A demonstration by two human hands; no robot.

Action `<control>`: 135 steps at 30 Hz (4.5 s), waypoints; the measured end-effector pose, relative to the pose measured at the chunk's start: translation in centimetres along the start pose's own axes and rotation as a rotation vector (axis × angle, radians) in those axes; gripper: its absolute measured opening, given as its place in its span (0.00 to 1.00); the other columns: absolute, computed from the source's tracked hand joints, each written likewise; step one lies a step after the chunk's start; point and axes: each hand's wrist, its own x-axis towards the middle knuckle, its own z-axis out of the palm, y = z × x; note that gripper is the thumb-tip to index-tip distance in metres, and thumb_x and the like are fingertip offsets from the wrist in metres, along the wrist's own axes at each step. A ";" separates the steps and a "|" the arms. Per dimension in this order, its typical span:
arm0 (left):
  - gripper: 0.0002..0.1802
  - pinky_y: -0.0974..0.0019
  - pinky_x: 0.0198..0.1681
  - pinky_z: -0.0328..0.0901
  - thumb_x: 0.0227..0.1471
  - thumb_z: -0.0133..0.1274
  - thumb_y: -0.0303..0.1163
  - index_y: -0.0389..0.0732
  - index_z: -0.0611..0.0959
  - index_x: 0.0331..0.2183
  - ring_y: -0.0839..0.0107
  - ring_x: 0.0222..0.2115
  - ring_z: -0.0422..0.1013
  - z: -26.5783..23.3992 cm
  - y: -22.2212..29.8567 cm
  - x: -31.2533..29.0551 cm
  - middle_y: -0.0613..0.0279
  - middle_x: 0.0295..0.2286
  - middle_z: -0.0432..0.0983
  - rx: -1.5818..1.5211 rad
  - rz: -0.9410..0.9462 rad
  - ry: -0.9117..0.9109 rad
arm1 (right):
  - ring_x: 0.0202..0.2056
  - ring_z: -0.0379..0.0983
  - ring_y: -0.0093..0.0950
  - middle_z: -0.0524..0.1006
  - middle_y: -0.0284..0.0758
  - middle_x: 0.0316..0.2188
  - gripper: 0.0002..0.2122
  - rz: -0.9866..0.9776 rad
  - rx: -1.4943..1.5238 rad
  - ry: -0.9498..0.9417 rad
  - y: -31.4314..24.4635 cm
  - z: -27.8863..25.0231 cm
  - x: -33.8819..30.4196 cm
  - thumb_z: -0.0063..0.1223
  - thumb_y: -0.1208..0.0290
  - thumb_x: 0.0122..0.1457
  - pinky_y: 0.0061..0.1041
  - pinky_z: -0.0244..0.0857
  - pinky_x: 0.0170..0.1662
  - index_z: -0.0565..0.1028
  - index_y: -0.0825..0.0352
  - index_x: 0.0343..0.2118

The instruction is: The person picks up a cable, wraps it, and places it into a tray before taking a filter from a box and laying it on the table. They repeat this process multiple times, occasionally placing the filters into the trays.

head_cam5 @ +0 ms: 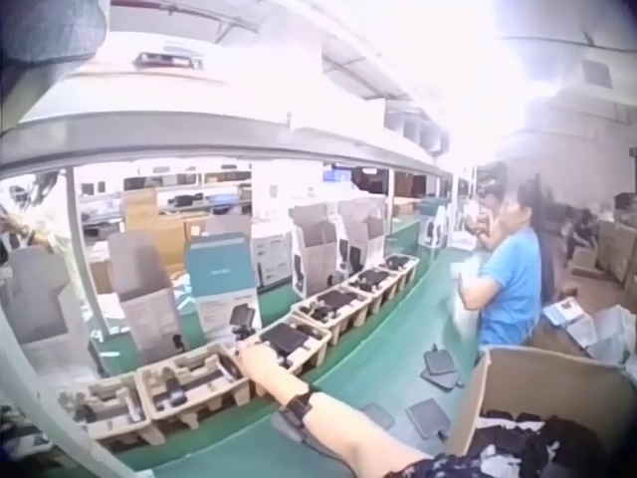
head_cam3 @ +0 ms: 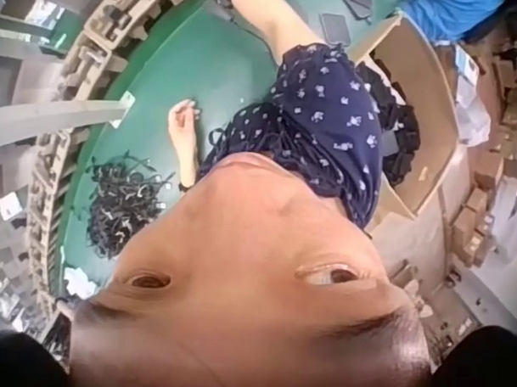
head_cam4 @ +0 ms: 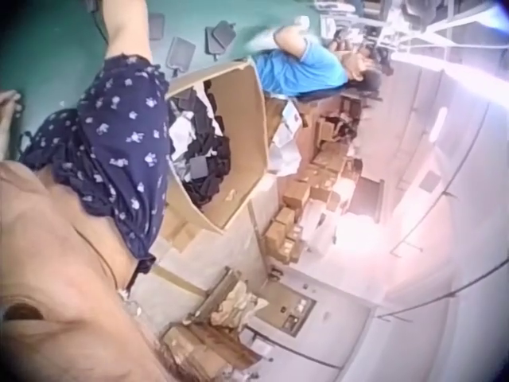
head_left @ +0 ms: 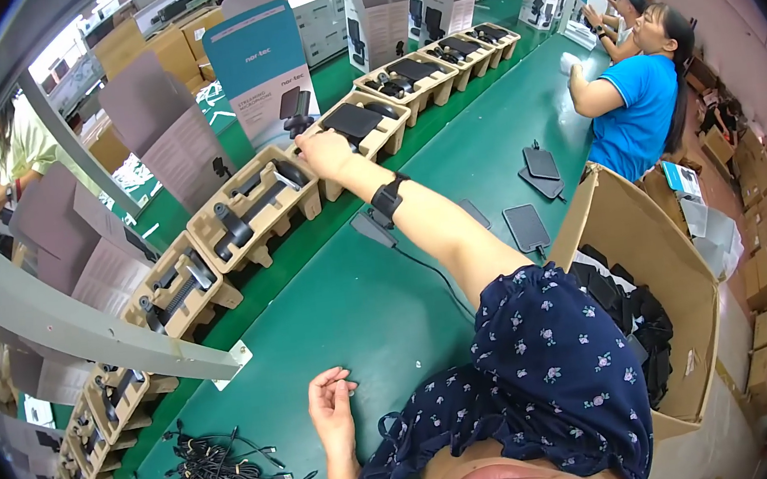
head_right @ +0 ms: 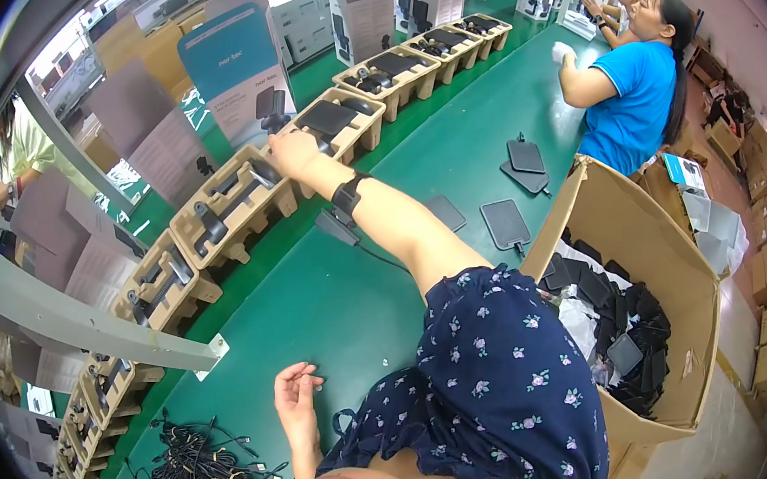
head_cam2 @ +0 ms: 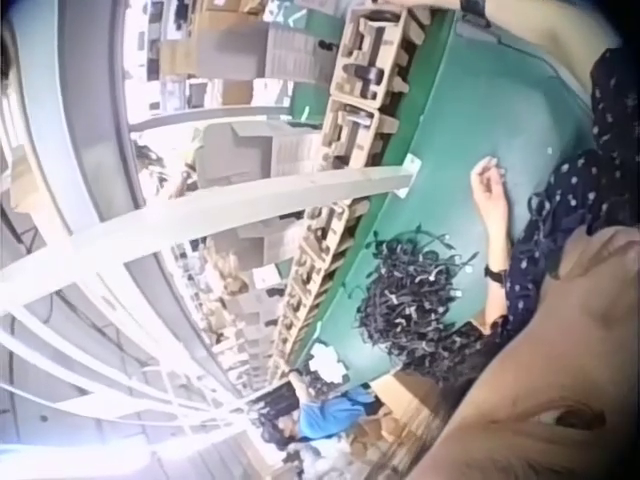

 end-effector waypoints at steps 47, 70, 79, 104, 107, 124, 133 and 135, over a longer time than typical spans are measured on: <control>0.07 0.78 0.32 0.61 0.53 0.44 0.24 0.36 0.72 0.36 0.81 0.25 0.65 -3.5 0.4 -1.0 0.62 0.30 0.72 0.132 -0.013 0.008 | 0.47 0.61 0.37 0.65 0.39 0.43 0.42 0.028 -0.270 -0.736 7.8 -9.5 -20.1 0.68 0.53 0.27 0.34 0.59 0.47 0.62 0.57 0.51; 0.08 0.76 0.33 0.62 0.53 0.44 0.23 0.35 0.72 0.37 0.79 0.26 0.66 -6.4 0.0 -2.1 0.61 0.30 0.72 0.152 -0.001 -0.021 | 0.36 0.67 0.25 0.69 0.25 0.27 0.11 -0.730 -0.568 0.028 -7.9 -7.5 2.2 0.46 0.73 0.44 0.25 0.59 0.38 0.76 0.51 0.31; 0.08 0.77 0.33 0.63 0.53 0.43 0.22 0.34 0.71 0.38 0.79 0.26 0.66 -7.6 0.2 -2.4 0.61 0.30 0.72 0.097 -0.032 -0.019 | 0.42 0.61 0.22 0.69 0.20 0.30 0.06 -1.001 -0.772 -0.122 -10.1 -7.7 5.0 0.52 0.67 0.40 0.22 0.56 0.42 0.78 0.46 0.22; 0.08 0.77 0.28 0.63 0.52 0.43 0.22 0.36 0.72 0.37 0.80 0.24 0.67 -10.5 -1.9 -2.7 0.62 0.28 0.73 0.040 0.040 -0.023 | 0.46 0.59 0.23 0.68 0.23 0.36 0.06 -1.095 -0.873 -0.185 -13.9 -3.8 4.3 0.50 0.70 0.42 0.24 0.55 0.49 0.78 0.50 0.20; 0.08 0.77 0.30 0.63 0.53 0.43 0.22 0.35 0.71 0.38 0.79 0.25 0.67 -10.9 -1.3 -2.9 0.61 0.29 0.73 0.044 0.027 -0.030 | 0.48 0.58 0.26 0.68 0.26 0.39 0.06 -1.018 -0.714 -0.196 -13.5 -3.1 4.1 0.49 0.71 0.42 0.27 0.53 0.52 0.78 0.51 0.21; 0.08 0.75 0.26 0.64 0.53 0.43 0.25 0.37 0.71 0.37 0.78 0.22 0.68 -12.5 -1.7 -3.9 0.63 0.25 0.71 0.114 0.119 -0.029 | 0.44 0.64 0.39 0.69 0.40 0.42 0.15 -0.428 -0.198 0.182 -9.2 2.0 -0.8 0.47 0.73 0.51 0.35 0.58 0.47 0.69 0.64 0.43; 0.10 0.67 0.28 0.65 0.46 0.41 0.21 0.37 0.71 0.34 0.70 0.22 0.70 -12.5 -2.9 -4.1 0.59 0.24 0.72 0.230 0.194 0.040 | 0.42 0.66 0.35 0.70 0.38 0.40 0.11 -1.101 0.552 -0.251 -33.1 -1.6 -14.7 0.49 0.77 0.51 0.30 0.59 0.46 0.71 0.65 0.39; 0.08 0.64 0.28 0.65 0.46 0.42 0.22 0.38 0.71 0.32 0.67 0.23 0.70 -12.6 -2.8 -4.3 0.58 0.24 0.72 0.247 0.221 0.067 | 0.43 0.65 0.36 0.71 0.37 0.39 0.11 -1.231 0.620 -0.414 -37.5 -1.4 -16.2 0.49 0.76 0.51 0.30 0.60 0.45 0.71 0.65 0.39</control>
